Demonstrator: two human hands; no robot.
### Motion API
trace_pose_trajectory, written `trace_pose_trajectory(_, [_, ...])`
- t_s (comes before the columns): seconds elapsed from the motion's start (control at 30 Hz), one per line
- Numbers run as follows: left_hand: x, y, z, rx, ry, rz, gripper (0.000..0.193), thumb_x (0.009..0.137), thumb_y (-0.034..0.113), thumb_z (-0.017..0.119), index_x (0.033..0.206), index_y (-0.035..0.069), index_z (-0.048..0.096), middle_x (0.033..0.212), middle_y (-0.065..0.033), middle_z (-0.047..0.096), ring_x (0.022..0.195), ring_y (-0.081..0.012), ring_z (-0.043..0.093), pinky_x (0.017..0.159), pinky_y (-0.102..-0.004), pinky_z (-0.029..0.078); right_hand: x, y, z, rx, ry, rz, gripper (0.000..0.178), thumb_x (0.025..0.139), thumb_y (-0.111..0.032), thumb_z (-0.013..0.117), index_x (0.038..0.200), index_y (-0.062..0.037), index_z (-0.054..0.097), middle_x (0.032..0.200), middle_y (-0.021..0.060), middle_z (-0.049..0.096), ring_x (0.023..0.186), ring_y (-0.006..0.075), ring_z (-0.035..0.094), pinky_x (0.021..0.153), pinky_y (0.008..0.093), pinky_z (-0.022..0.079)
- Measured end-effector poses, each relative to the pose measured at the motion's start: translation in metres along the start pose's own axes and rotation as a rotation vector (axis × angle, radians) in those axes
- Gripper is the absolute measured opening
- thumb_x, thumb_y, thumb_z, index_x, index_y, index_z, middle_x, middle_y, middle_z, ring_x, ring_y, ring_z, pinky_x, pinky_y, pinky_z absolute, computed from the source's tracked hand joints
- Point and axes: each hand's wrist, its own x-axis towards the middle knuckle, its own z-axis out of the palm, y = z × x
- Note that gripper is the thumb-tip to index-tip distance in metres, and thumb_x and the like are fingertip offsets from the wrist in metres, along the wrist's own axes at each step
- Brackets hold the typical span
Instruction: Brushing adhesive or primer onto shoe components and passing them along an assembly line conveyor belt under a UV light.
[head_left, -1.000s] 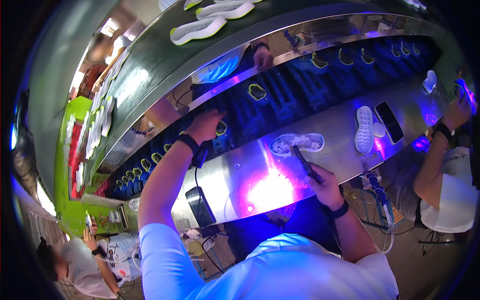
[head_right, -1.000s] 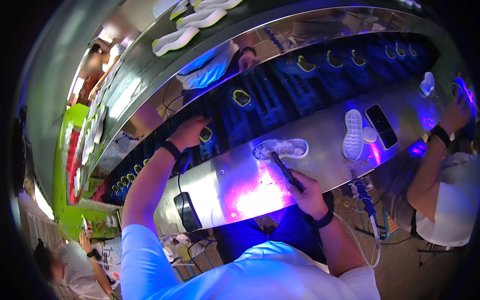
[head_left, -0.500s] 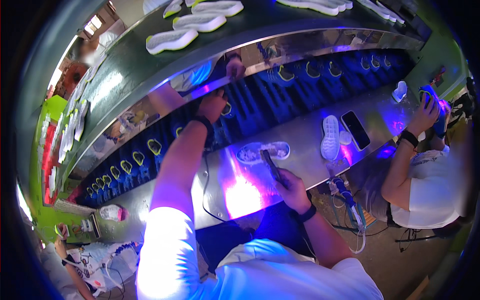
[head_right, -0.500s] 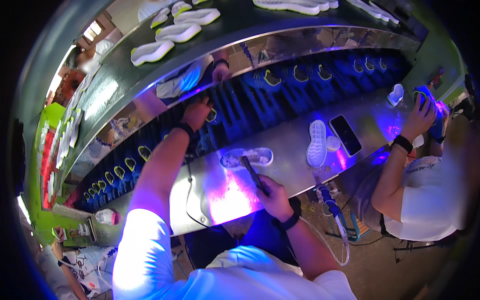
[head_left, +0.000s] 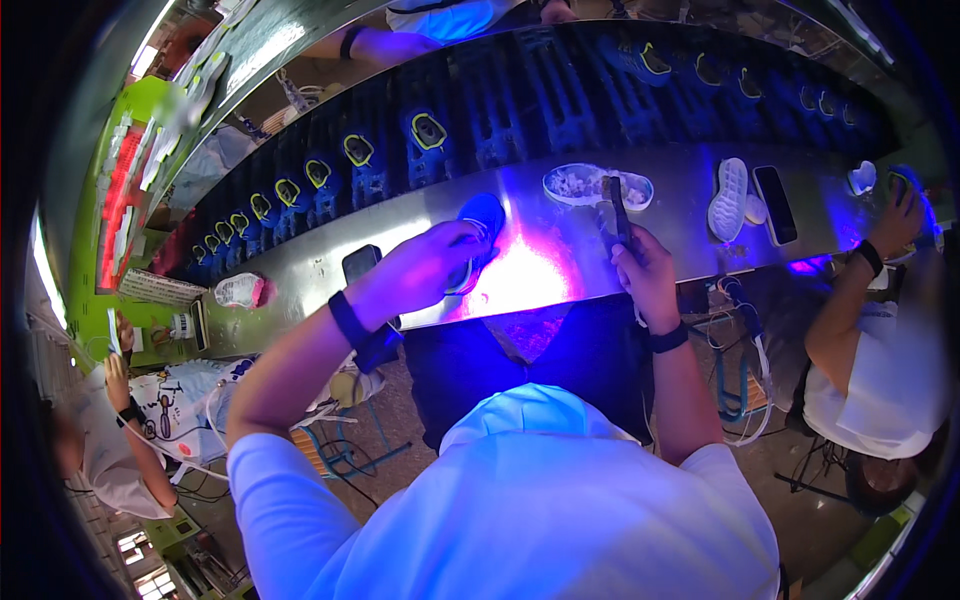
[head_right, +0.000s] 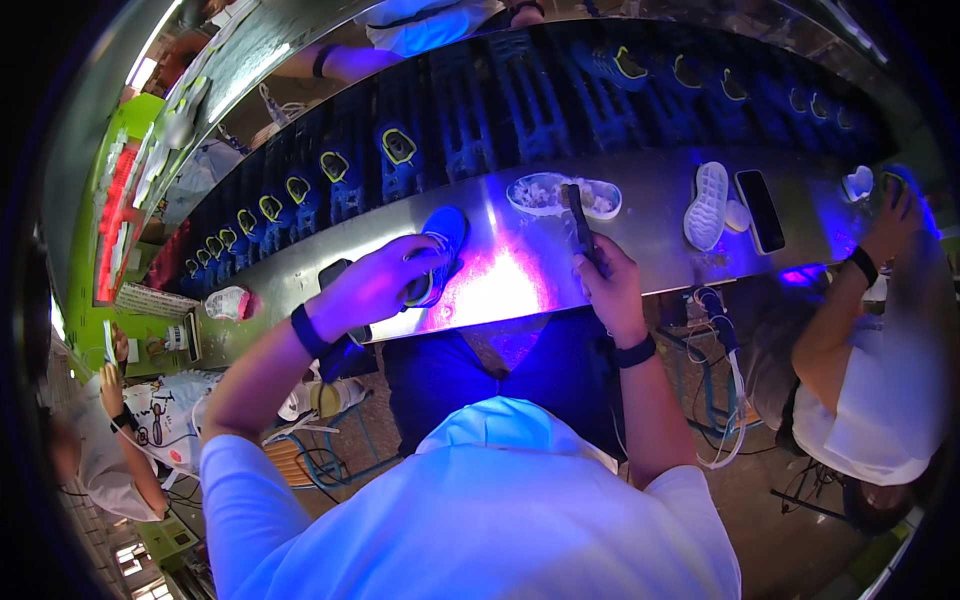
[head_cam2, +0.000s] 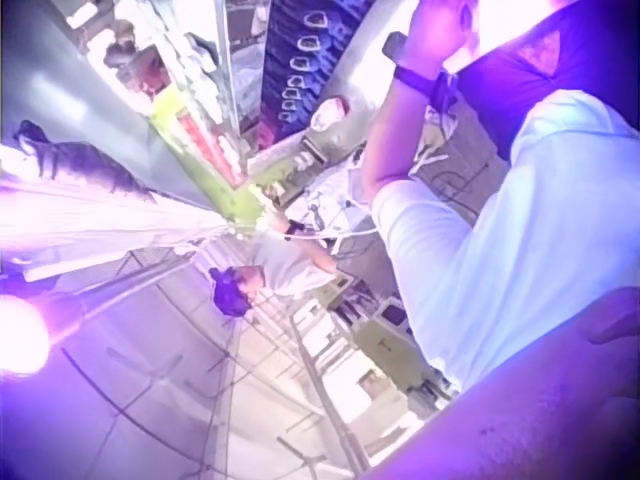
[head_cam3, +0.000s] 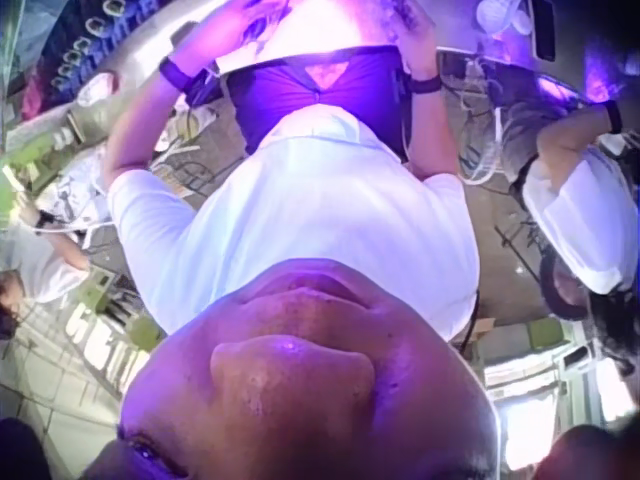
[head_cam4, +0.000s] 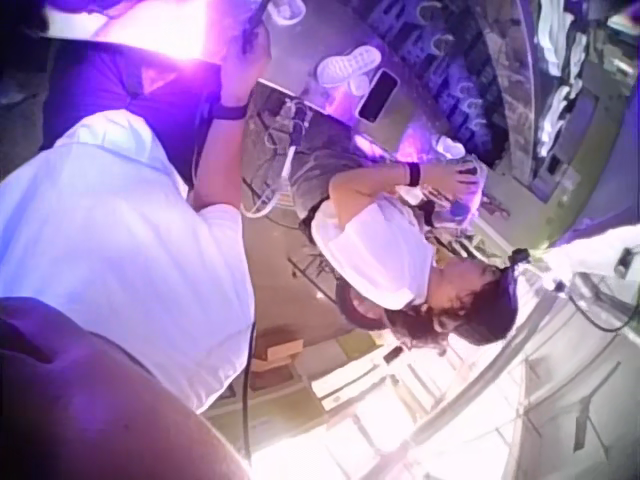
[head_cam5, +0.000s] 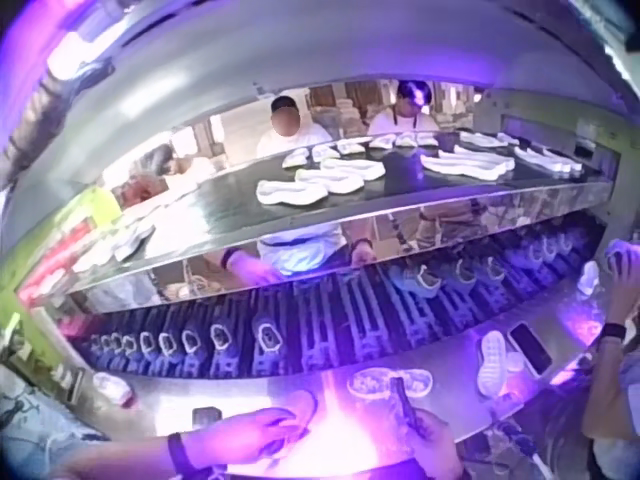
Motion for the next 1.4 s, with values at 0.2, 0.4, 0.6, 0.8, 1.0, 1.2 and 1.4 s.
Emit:
trace_pose_trajectory(0.2, [0.008, 0.031, 0.041, 0.354, 0.119, -0.564, 0.067, 0.084, 0.036, 0.070, 0.136, -0.001, 0.051, 0.107, -0.0203, 0.063, 0.084, -0.0331, 0.068, 0.070, -0.0450, 0.057, -0.033, -0.024, 0.019, -0.125, 0.021, -0.039, 0.039, 0.099, -0.008, 0.061, 0.137, -0.0017, 0.055, 0.084, 0.0016, 0.063, 0.056, 0.0036, 0.049, 0.046, 0.0184, 0.036])
trace_pose_trajectory(0.4, [0.006, 0.065, 0.074, 0.440, 0.131, -0.104, 0.054, 0.082, 0.020, 0.064, 0.132, 0.002, 0.054, 0.094, -0.0134, 0.062, 0.072, -0.0247, 0.064, 0.056, -0.0372, 0.054, -0.067, -0.056, 0.017, -0.261, 0.065, -0.047, 0.042, 0.100, -0.007, 0.060, 0.141, -0.0028, 0.054, 0.083, 0.0016, 0.063, 0.061, 0.0036, 0.049, 0.050, 0.0182, 0.038])
trace_pose_trajectory(0.6, [-0.027, 0.075, 0.038, -0.025, 0.129, -0.124, 0.065, 0.081, 0.031, 0.073, 0.138, 0.005, 0.055, 0.106, -0.0155, 0.064, 0.091, -0.0319, 0.067, 0.074, -0.0427, 0.057, -0.084, -0.082, 0.029, -0.277, 0.048, -0.113, 0.047, 0.098, -0.008, 0.062, 0.144, -0.0023, 0.052, 0.083, 0.0015, 0.063, 0.063, 0.0033, 0.048, 0.055, 0.0183, 0.037])
trace_pose_trajectory(0.8, [-0.050, 0.104, 0.006, -0.181, 0.642, -0.100, 0.064, 0.072, 0.005, 0.074, 0.134, 0.007, 0.059, 0.123, -0.0155, 0.063, 0.112, -0.0377, 0.065, 0.095, -0.0455, 0.055, -0.100, -0.109, 0.050, -0.257, -0.092, -0.080, 0.043, 0.095, -0.004, 0.065, 0.138, -0.0011, 0.059, 0.093, 0.0028, 0.067, 0.076, 0.0076, 0.058, 0.069, 0.0222, 0.046])
trace_pose_trajectory(1.0, [-0.048, 0.113, -0.001, 0.076, 0.862, 0.196, 0.033, 0.082, 0.005, 0.070, 0.114, 0.006, 0.071, 0.122, -0.0158, 0.066, 0.118, -0.0365, 0.064, 0.100, -0.0502, 0.056, -0.097, -0.131, 0.067, -0.441, -0.198, -0.203, 0.043, 0.088, 0.000, 0.070, 0.131, -0.0007, 0.064, 0.118, 0.0141, 0.073, 0.105, 0.0197, 0.069, 0.094, 0.0314, 0.051])
trace_pose_trajectory(1.2, [-0.045, 0.120, -0.012, 0.136, 0.800, 0.239, 0.028, 0.085, 0.009, 0.069, 0.113, 0.008, 0.073, 0.120, -0.0123, 0.067, 0.117, -0.0353, 0.065, 0.100, -0.0499, 0.057, -0.086, -0.145, 0.072, -0.579, -0.224, -0.342, 0.044, 0.088, 0.003, 0.069, 0.131, -0.0009, 0.064, 0.104, 0.0097, 0.073, 0.092, 0.0144, 0.066, 0.088, 0.0296, 0.051])
trace_pose_trajectory(1.4, [-0.033, 0.114, -0.008, 0.163, 0.759, 0.210, 0.028, 0.086, 0.010, 0.068, 0.114, 0.009, 0.073, 0.122, -0.0116, 0.066, 0.117, -0.0338, 0.065, 0.102, -0.0490, 0.056, -0.088, -0.135, 0.055, -0.542, -0.303, -0.405, 0.043, 0.087, 0.001, 0.071, 0.129, -0.0032, 0.066, 0.113, 0.0154, 0.074, 0.101, 0.0219, 0.072, 0.090, 0.0314, 0.053])
